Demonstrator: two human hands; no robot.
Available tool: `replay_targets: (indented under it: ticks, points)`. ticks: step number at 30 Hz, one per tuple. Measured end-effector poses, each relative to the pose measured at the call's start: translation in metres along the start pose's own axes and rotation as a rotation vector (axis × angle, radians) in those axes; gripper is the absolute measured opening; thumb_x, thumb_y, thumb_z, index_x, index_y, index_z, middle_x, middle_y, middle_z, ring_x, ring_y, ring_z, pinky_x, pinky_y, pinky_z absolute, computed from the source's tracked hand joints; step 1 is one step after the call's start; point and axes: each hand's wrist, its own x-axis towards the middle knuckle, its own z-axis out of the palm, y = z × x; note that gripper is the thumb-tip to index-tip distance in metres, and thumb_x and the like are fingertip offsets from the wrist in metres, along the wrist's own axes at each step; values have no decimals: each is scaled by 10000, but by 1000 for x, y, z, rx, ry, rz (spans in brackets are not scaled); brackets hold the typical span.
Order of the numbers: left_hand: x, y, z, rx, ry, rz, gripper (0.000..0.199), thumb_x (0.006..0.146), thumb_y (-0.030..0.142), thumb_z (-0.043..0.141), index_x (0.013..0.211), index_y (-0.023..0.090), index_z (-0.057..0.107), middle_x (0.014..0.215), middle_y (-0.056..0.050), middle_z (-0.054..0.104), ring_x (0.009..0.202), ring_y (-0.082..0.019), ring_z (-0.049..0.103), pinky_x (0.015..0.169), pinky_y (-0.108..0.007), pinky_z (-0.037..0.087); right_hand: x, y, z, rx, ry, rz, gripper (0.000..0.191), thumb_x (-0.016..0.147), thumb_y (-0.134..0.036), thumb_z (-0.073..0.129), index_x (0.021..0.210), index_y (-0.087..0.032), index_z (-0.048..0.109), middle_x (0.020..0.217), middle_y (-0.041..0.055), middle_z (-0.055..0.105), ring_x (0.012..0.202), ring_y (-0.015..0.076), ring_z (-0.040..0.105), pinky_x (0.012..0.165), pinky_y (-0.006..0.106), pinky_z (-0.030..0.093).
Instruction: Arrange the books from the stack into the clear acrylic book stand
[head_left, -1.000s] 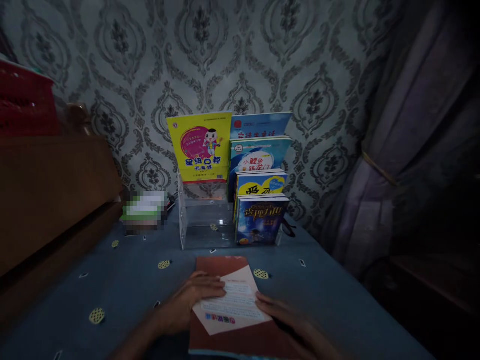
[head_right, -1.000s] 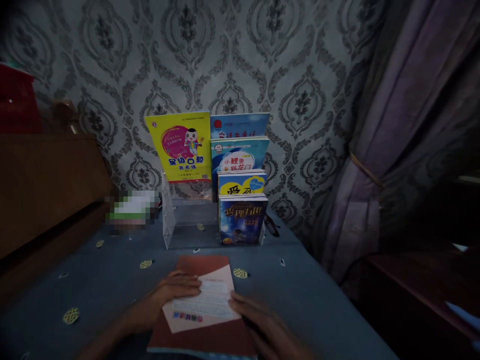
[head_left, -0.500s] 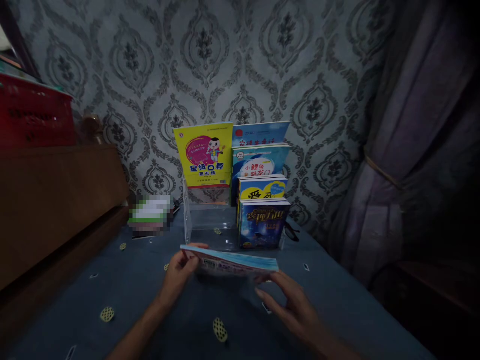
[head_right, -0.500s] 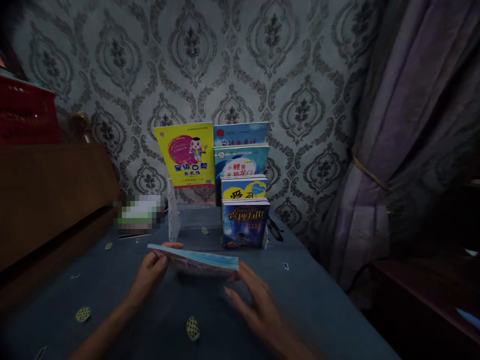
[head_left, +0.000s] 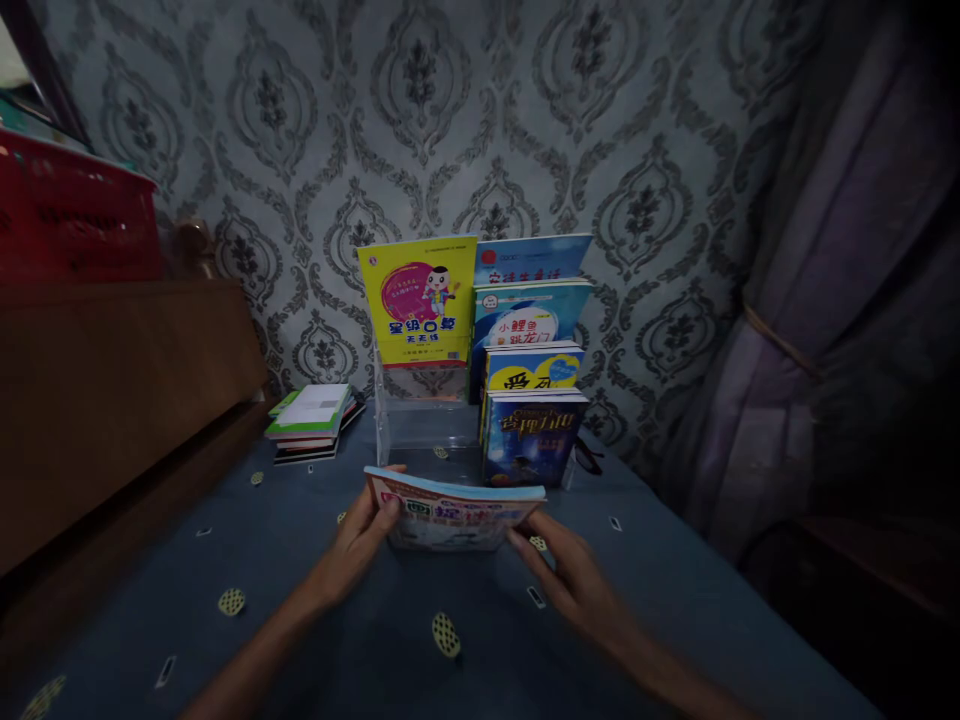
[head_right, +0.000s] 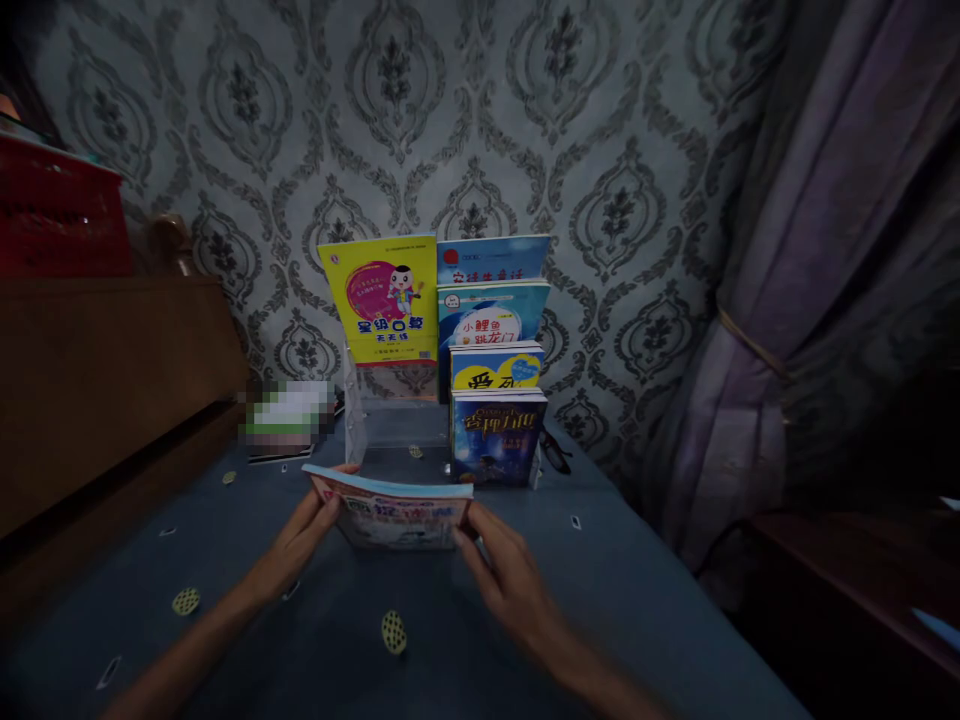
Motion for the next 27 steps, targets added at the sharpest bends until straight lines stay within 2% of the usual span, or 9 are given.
replay_targets:
  ticks: [3,5,10,13,18,21,24,27]
  points:
    - [0,14,-10,134,-132,54,604,961,632,486,1407,225,502,1441,-82,583,1326,-281,542,1145,-450,432,7,1,-2,10,-52,28,322,1024,-437,415,1029,-220,653,947,85,720,851,228,681,767,350,595]
    - [-1,20,-16,208,-171,86,548,981,576,490,1398,222,494,1408,-83,610,1273,-269,581,1107,-439,473,10,3,-3,8,-79,30,337,1025,-445,405,1037,-220,654,949,86,724,862,234,684,779,363,595]
    - [-3,14,-27,326,-124,85,536,984,509,511,1435,225,458,1331,-84,658,1226,-272,610,1055,-419,515,16,6,-1,-22,-91,17,351,1019,-459,417,1146,-229,650,1032,93,739,938,257,697,816,386,600]
    - [-2,7,-31,346,-142,91,566,988,453,494,1494,216,406,1373,-93,633,1251,-276,597,1066,-419,508,18,7,0,-56,-97,28,358,1015,-470,424,1160,-233,650,1034,91,743,948,265,703,822,395,602]
    - [1,3,-31,363,-172,142,650,985,376,446,1580,197,254,1508,-104,520,1390,-281,487,1169,-446,407,18,7,-3,-67,-122,36,372,1011,-483,420,1175,-238,647,1046,86,746,969,277,704,834,410,601]
    - [2,2,-29,351,-170,150,676,983,360,443,1596,210,200,1514,-93,518,1408,-276,466,1144,-431,439,18,7,-3,-60,-134,50,366,1011,-474,417,1177,-238,642,1041,88,744,967,280,704,842,421,601]
    - [2,2,-28,345,-164,136,678,978,359,446,1592,200,206,1510,-96,520,1439,-290,423,1123,-435,460,17,10,-2,-59,-126,58,358,1008,-468,424,1178,-235,637,1064,90,741,982,282,700,847,425,600]
    - [2,2,-28,355,-165,118,668,963,347,457,1577,185,251,1534,-107,488,1443,-306,414,1146,-462,429,18,10,-2,-60,-125,53,350,1006,-460,429,1173,-234,638,1051,87,741,979,279,696,857,424,594]
